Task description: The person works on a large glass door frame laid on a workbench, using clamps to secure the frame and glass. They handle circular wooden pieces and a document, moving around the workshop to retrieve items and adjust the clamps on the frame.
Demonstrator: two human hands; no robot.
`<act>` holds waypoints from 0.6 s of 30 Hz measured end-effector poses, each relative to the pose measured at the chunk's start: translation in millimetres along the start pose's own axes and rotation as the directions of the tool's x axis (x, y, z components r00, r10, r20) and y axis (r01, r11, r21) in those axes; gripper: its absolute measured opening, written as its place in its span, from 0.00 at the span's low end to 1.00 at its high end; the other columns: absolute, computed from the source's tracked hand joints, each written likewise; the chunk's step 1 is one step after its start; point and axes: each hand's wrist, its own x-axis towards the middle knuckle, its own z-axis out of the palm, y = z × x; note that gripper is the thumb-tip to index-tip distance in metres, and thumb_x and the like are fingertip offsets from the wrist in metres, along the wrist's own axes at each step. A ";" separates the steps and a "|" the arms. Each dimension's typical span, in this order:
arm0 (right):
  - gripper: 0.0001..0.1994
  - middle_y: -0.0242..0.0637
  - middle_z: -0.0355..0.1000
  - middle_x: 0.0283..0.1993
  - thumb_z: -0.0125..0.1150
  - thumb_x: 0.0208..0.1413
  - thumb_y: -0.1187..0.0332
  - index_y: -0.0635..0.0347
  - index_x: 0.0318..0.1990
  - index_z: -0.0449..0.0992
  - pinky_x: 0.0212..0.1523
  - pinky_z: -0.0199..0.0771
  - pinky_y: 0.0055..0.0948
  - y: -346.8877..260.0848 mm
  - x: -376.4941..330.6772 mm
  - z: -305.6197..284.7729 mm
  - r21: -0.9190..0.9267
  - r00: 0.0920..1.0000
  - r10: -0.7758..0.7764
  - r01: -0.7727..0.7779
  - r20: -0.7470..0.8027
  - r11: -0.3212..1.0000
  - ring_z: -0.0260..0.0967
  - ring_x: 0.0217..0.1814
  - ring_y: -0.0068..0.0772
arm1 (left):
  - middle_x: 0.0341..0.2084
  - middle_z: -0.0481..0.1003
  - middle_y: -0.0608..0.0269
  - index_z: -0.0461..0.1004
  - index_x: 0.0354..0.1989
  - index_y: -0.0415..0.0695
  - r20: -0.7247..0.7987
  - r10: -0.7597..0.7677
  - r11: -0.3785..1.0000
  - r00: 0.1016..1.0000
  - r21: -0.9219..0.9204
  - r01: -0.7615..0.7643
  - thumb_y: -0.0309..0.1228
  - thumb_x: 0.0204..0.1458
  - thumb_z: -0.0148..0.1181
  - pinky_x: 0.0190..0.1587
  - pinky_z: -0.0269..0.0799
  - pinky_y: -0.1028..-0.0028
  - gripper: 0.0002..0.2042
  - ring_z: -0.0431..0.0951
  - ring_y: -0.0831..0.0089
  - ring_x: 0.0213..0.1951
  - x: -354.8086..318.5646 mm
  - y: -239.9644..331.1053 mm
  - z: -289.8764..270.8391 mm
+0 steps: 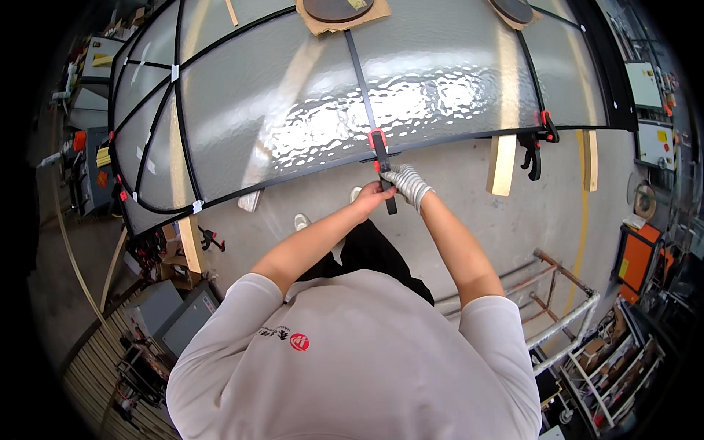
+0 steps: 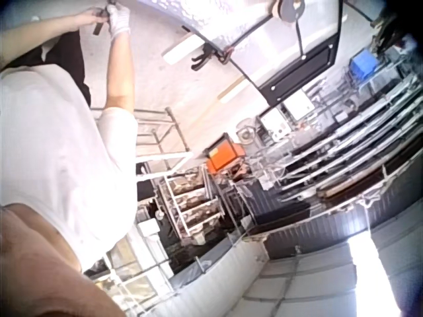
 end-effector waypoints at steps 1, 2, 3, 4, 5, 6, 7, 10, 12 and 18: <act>0.15 0.36 0.71 0.27 0.63 0.46 0.63 0.66 0.35 0.74 0.28 0.70 0.25 1.9 2.8 0.3 -0.041 0.999 0.019 -0.020 -0.031 0.999 0.69 0.26 0.28 | 0.37 0.74 0.61 0.69 0.42 0.35 0.000 0.000 1.000 1.000 0.004 0.000 0.36 0.49 0.57 0.46 0.63 0.77 0.17 0.71 0.76 0.40 0.7 -1.8 0.3; 0.15 0.36 0.71 0.26 0.65 0.44 0.63 0.66 0.33 0.74 0.25 0.69 0.25 0.1 0.6 6.0 -0.015 0.999 -0.017 0.016 -0.036 1.000 0.67 0.25 0.26 | 0.37 0.74 0.60 0.69 0.41 0.36 -0.004 -0.005 1.000 1.000 -0.005 0.005 0.36 0.50 0.57 0.46 0.63 0.76 0.16 0.71 0.76 0.40 -0.2 -2.6 1.3; 0.14 0.36 0.71 0.25 0.64 0.44 0.65 0.68 0.33 0.75 0.25 0.68 0.26 -2.4 -2.4 9.3 -0.024 0.997 -0.010 0.009 -0.075 1.000 0.66 0.24 0.26 | 0.37 0.74 0.60 0.70 0.41 0.36 -0.007 -0.011 1.000 1.000 -0.012 0.011 0.35 0.50 0.57 0.46 0.63 0.76 0.16 0.71 0.76 0.40 -1.4 -3.4 2.1; 0.13 0.37 0.71 0.25 0.63 0.44 0.66 0.69 0.33 0.75 0.25 0.66 0.27 -5.6 -5.8 12.5 -0.033 0.993 -0.005 0.001 -0.114 0.999 0.65 0.23 0.26 | 0.37 0.74 0.60 0.70 0.41 0.36 -0.009 -0.016 1.000 1.000 -0.019 0.016 0.35 0.50 0.57 0.46 0.63 0.76 0.15 0.71 0.76 0.40 -2.6 -4.2 2.6; 0.12 0.37 0.71 0.24 0.62 0.44 0.68 0.70 0.33 0.75 0.24 0.65 0.28 -10.9 -9.9 15.8 -0.040 0.988 0.000 -0.006 -0.155 0.999 0.64 0.23 0.26 | 0.37 0.74 0.60 0.70 0.41 0.36 -0.019 -0.013 1.000 1.000 -0.009 0.013 0.34 0.50 0.56 0.46 0.63 0.76 0.15 0.71 0.75 0.40 -5.7 -1.1 3.7; 0.12 0.38 0.72 0.24 0.62 0.44 0.68 0.70 0.33 0.75 0.24 0.66 0.29 -9.8 -8.4 16.5 -0.053 0.981 0.005 -0.015 -0.192 0.998 0.64 0.22 0.26 | 0.37 0.74 0.60 0.70 0.41 0.36 -0.028 -0.010 1.000 1.000 0.001 0.010 0.34 0.50 0.56 0.47 0.63 0.75 0.15 0.71 0.75 0.40 -9.5 3.0 4.9; 0.12 0.38 0.72 0.23 0.63 0.43 0.68 0.70 0.32 0.76 0.23 0.66 0.29 -7.0 -5.5 16.9 -0.065 0.973 0.009 -0.025 -0.230 0.998 0.64 0.22 0.26 | 0.37 0.74 0.60 0.70 0.41 0.36 -0.037 -0.007 1.000 0.999 0.012 0.007 0.33 0.49 0.56 0.47 0.62 0.75 0.15 0.71 0.74 0.40 -12.1 5.0 5.5; 0.12 0.39 0.72 0.22 0.64 0.42 0.68 0.70 0.30 0.76 0.22 0.66 0.30 11.3 3.9 17.0 -0.160 0.944 -0.004 -0.051 -0.330 0.986 0.64 0.20 0.26 | 0.37 0.74 0.59 0.70 0.41 0.36 -0.038 -0.061 0.995 0.997 0.082 0.064 0.32 0.49 0.56 0.47 0.62 0.74 0.14 0.71 0.73 0.41 -11.1 5.8 4.0; 0.13 0.39 0.71 0.21 0.65 0.41 0.67 0.70 0.29 0.76 0.22 0.66 0.30 6.9 6.4 15.3 -0.259 0.926 -0.019 -0.086 -0.378 0.962 0.64 0.20 0.27 | 0.37 0.74 0.58 0.70 0.41 0.36 -0.028 -0.032 0.996 0.999 0.081 0.035 0.32 0.49 0.56 0.47 0.62 0.74 0.14 0.71 0.72 0.41 -8.9 4.4 4.3; 0.15 0.38 0.72 0.22 0.66 0.40 0.62 0.68 0.28 0.77 0.21 0.66 0.29 -7.1 -3.6 24.8 -0.012 0.943 0.040 -0.046 -0.330 0.999 0.64 0.19 0.26 | 0.40 0.73 0.58 0.69 0.42 0.35 -0.037 -0.069 0.994 0.997 0.077 0.072 0.36 0.48 0.58 0.49 0.60 0.74 0.18 0.70 0.71 0.44 -8.1 6.3 -4.8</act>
